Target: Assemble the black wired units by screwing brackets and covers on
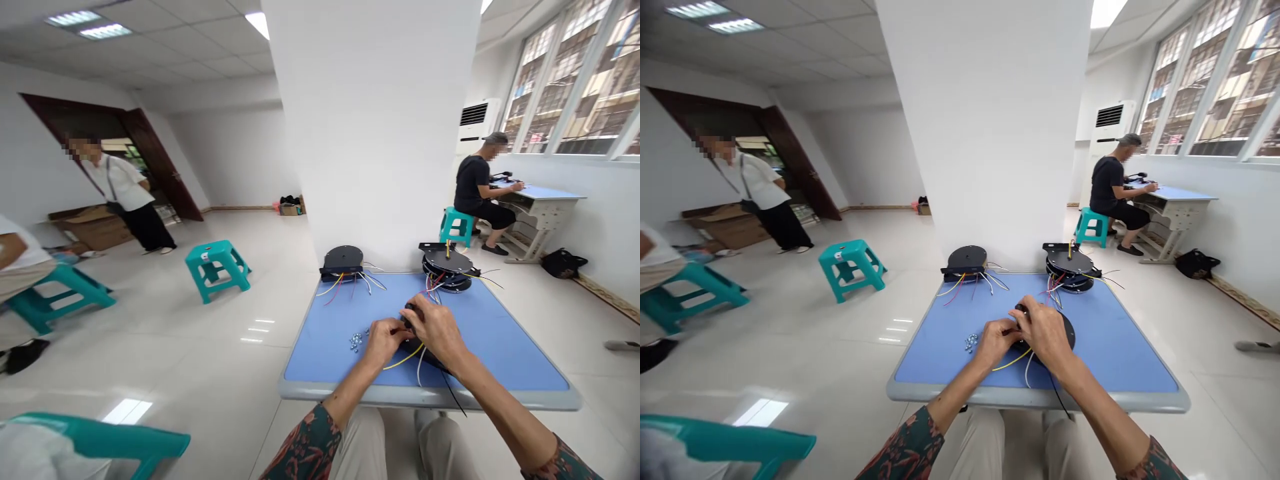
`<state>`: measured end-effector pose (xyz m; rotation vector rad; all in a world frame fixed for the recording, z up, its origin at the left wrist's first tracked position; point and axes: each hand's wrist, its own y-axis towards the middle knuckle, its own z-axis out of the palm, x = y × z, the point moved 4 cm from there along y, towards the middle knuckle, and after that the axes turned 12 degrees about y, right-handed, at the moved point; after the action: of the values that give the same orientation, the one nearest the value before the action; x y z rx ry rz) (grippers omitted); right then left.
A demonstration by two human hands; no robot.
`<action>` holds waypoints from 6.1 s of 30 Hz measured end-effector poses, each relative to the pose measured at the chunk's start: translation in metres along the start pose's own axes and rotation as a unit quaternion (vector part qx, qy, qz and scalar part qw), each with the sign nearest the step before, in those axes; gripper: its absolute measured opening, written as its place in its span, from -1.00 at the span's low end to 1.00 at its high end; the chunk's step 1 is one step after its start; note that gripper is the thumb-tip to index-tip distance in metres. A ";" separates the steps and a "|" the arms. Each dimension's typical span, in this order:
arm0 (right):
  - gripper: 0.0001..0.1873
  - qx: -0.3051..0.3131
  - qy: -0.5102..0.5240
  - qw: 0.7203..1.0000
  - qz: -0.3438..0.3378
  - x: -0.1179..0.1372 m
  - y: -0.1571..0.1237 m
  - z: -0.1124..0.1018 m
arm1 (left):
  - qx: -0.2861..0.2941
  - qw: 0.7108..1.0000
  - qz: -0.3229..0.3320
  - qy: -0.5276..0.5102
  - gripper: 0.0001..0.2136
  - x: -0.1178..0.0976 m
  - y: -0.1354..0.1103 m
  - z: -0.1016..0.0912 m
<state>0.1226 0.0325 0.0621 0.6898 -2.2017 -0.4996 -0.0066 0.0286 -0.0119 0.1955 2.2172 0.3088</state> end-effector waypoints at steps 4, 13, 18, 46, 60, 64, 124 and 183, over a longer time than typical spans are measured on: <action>-0.73 0.052 0.124 0.991 0.023 -0.002 0.007 -0.006 | -0.002 1.000 0.013 0.004 -0.86 -0.001 0.000 0.001; -0.73 0.060 0.089 0.994 0.004 -0.012 0.010 -0.018 | -0.035 0.990 0.056 0.127 -0.90 -0.001 -0.026 -0.022; -0.80 0.070 0.034 0.997 -0.026 -0.011 0.008 -0.014 | -0.022 0.997 0.044 0.058 -0.90 0.011 -0.036 -0.015; -0.76 0.248 0.205 0.947 0.026 0.013 0.009 -0.014 | -0.060 0.991 0.099 0.074 -0.82 0.008 -0.042 -0.013; -0.87 -0.066 0.009 0.996 -0.067 0.004 -0.029 0.012 | -0.059 0.993 0.087 0.056 -0.77 0.007 -0.043 -0.016; -0.84 -0.109 -0.055 0.990 -0.074 0.018 -0.038 0.025 | -0.063 0.992 0.091 0.064 -0.76 0.004 -0.044 -0.019; -0.66 -0.207 0.579 0.763 0.197 -0.167 -0.015 -0.063 | -0.025 0.905 0.102 0.412 -0.84 0.040 -0.014 -0.049; -0.80 -0.194 0.524 0.828 0.054 -0.134 -0.020 -0.062 | 0.096 0.962 -0.099 -0.237 -0.86 -0.020 0.079 0.066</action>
<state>0.2518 0.0911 0.0166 0.4361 -1.0419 -0.3536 0.0605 0.1095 -0.0128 0.1331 1.7690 -0.0624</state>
